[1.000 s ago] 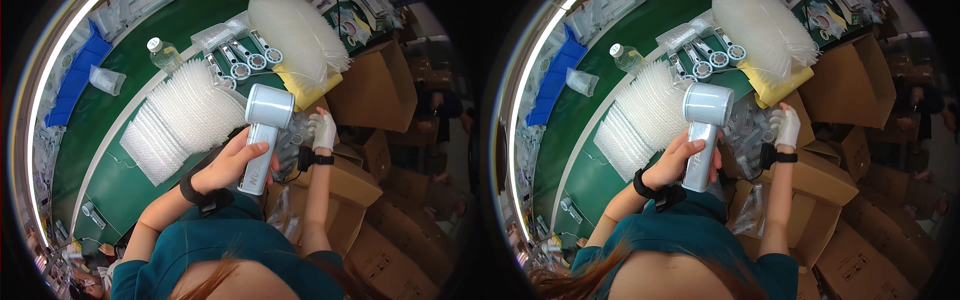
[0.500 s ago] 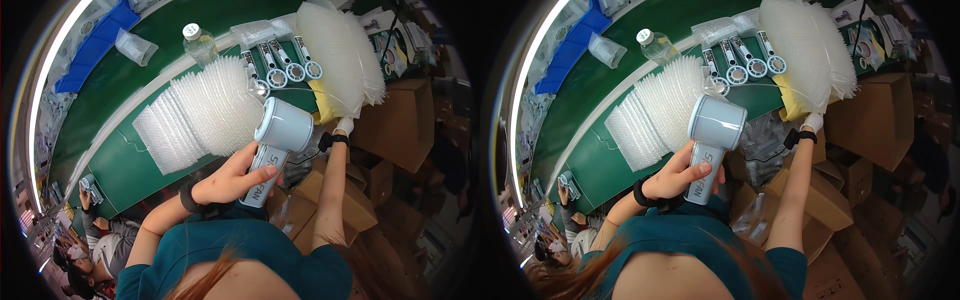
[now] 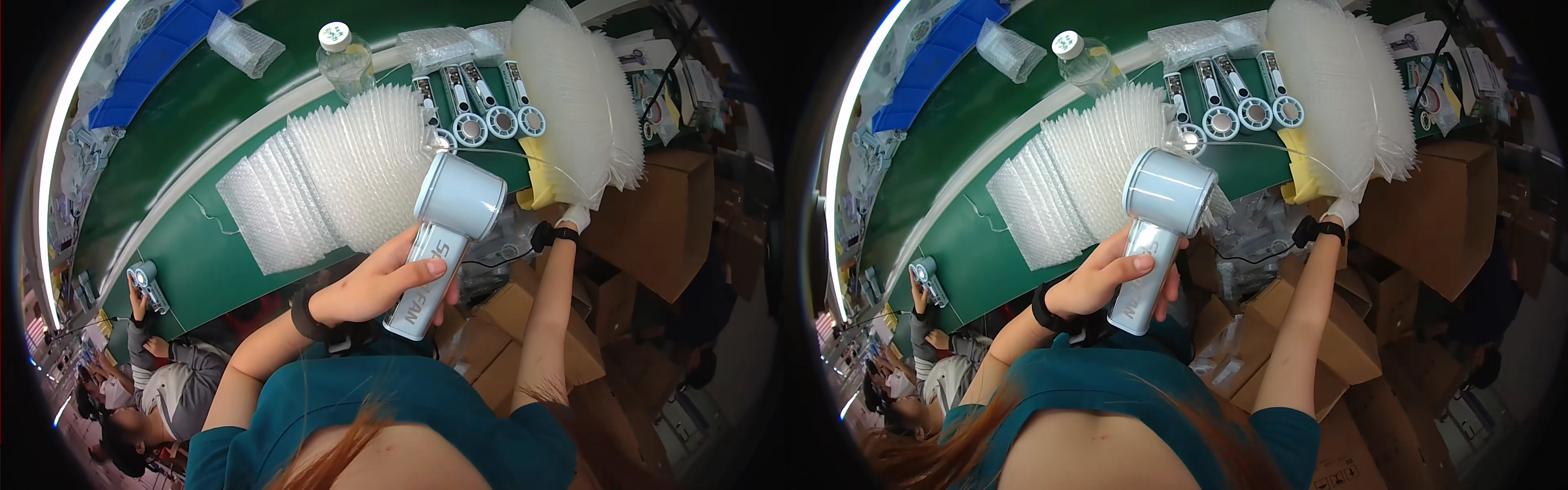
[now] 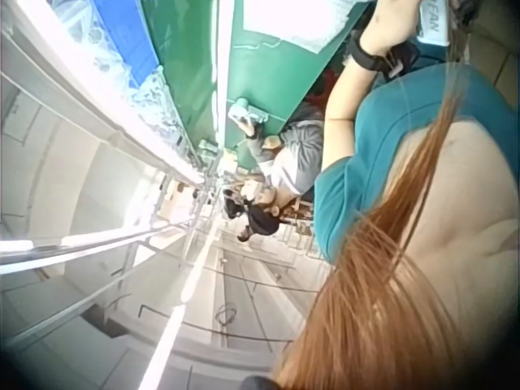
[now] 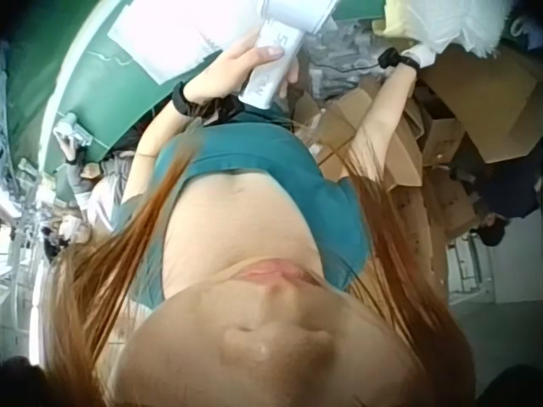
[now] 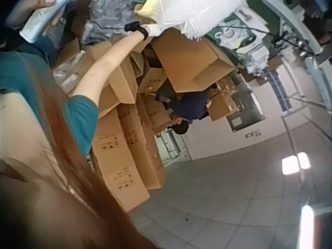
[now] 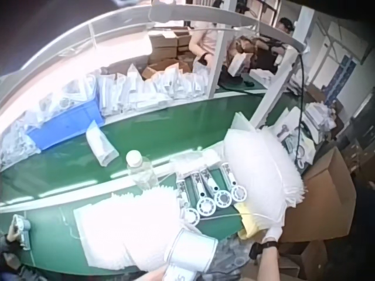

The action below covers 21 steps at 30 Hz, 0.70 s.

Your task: Inspecting, wrapping in bubble wrap, and packaging handheld electronic devices.

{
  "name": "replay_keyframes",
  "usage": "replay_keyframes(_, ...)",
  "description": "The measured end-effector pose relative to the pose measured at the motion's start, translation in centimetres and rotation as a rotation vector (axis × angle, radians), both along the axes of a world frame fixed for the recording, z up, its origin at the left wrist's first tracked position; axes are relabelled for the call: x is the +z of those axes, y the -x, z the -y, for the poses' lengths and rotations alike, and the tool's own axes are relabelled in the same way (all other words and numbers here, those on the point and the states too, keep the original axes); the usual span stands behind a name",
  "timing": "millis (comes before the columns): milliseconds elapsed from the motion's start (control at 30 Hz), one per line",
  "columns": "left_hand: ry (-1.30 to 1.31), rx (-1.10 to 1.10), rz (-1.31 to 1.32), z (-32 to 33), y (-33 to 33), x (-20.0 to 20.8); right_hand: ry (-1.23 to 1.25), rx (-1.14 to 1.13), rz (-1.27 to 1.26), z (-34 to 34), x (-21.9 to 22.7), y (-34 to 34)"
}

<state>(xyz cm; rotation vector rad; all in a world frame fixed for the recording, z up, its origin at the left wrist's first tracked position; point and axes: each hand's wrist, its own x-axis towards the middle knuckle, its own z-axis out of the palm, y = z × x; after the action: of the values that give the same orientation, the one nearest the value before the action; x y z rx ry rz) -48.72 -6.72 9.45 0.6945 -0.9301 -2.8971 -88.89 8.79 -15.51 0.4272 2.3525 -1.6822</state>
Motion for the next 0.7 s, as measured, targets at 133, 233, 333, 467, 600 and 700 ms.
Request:
replay_keyframes(133, 0.035, 0.007, -0.007, -0.1, 0.1, -0.2, 0.007, 0.011, -0.050, -0.8, -0.3, 0.9)
replay_keyframes(233, 0.091, 0.010, 0.002, -0.2, 0.0, -0.2, -0.088, 0.112, -0.139, -1.6, 0.3, 1.0)
replay_keyframes(333, 0.133, 0.018, -0.007, -0.4, -0.1, -0.2, -0.393, 0.229, -0.182, -3.0, 2.3, 1.5)
replay_keyframes(467, 0.151, 0.074, -0.007, -1.0, -0.5, -0.6, 0.302, -0.002, -0.247, -5.7, 7.6, -3.2)
replay_keyframes(600, 0.190, 0.104, -0.031, -1.7, -0.5, -0.8, 0.580, 0.111, -0.204, -2.7, 18.5, -14.6)
replay_keyframes(700, 0.218, 0.133, -0.086, -2.2, -0.7, -1.0, 0.816, 0.384, 0.012, 1.8, 23.9, -23.7)
